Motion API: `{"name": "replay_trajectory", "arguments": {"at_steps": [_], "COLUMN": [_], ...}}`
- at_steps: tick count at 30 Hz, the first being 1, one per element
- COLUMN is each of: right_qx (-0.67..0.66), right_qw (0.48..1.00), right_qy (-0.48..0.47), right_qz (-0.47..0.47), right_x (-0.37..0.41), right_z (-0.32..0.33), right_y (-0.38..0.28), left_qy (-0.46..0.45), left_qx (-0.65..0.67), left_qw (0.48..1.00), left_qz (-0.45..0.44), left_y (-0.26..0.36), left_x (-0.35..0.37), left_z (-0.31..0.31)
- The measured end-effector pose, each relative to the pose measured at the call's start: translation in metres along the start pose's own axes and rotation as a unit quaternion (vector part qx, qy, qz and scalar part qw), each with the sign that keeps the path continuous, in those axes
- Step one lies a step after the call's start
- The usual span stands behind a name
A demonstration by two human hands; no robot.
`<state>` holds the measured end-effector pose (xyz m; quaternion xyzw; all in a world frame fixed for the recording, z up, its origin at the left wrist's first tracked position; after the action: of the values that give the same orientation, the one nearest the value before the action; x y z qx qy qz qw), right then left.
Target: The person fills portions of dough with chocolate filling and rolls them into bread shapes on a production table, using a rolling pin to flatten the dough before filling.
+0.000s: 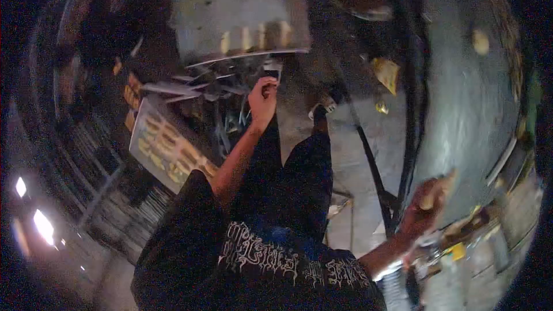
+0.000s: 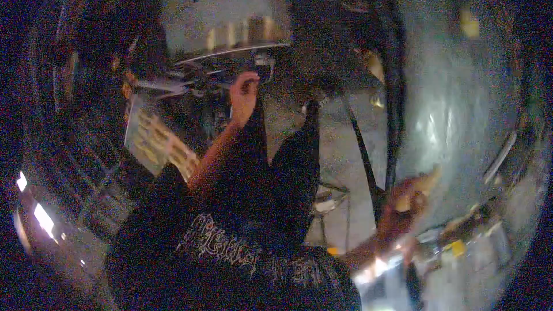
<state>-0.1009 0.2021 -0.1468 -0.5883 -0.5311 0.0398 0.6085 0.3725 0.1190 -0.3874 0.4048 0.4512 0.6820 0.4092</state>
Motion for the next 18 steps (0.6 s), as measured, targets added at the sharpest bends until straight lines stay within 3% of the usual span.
{"name": "replay_trajectory", "arguments": {"at_steps": [2, 3, 4, 5, 7, 9, 11, 12, 15, 17, 18], "right_qx": [0.27, 0.305, 0.395, 0.428, 0.468, 0.436, 0.553, 0.576, 0.609, 0.586, 0.583], "right_qw": [0.96, 0.949, 0.901, 0.878, 0.847, 0.862, 0.792, 0.775, 0.744, 0.751, 0.751], "right_qy": [-0.061, -0.066, -0.177, -0.207, -0.247, -0.254, -0.238, -0.239, -0.24, -0.24, -0.267], "right_qz": [-0.027, -0.047, -0.007, -0.052, -0.043, -0.039, 0.099, 0.104, 0.132, 0.185, 0.161], "right_x": [0.0, -0.005, -0.001, -0.002, -0.025, -0.033, -0.031, -0.034, -0.038, -0.036, -0.038], "right_z": [-0.127, -0.199, -0.275, -0.321, -0.362, -0.4, -0.448, -0.464, -0.494, -0.502, -0.507], "right_y": [0.061, 0.105, 0.138, 0.186, 0.295, 0.386, 0.421, 0.442, 0.486, 0.501, 0.511], "left_qy": [0.008, 0.023, 0.038, 0.05, 0.05, 0.032, -0.001, -0.015, -0.091, -0.147, -0.176], "left_qx": [-0.011, 0.013, 0.036, 0.055, 0.131, 0.177, 0.192, 0.125, 0.081, 0.006, -0.031], "left_qw": [0.998, 0.998, 0.998, 0.997, 0.976, 0.949, 0.933, 0.948, 0.972, 0.955, 0.943], "left_qz": [0.054, 0.048, 0.041, 0.033, 0.169, 0.258, 0.304, 0.291, 0.203, 0.258, 0.281], "left_y": [0.016, 0.019, 0.02, 0.022, -0.016, -0.034, -0.048, -0.073, -0.054, -0.06, -0.069], "left_x": [-0.02, -0.03, -0.039, -0.049, -0.072, -0.096, -0.127, -0.145, -0.198, -0.219, -0.224], "left_z": [0.037, 0.055, 0.074, 0.095, 0.12, 0.143, 0.167, 0.182, 0.204, 0.209, 0.207]}}
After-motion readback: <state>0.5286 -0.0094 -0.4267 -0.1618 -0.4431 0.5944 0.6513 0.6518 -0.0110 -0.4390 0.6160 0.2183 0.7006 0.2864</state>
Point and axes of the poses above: each hand's wrist, its own x-axis away from the middle knuckle, its own z-axis out of the back of the hand, y = z × x, the point moved 9 cm from there along -x, towards the middle knuckle, and after that the axes turned 10 degrees about x, right-handed, at the moved point
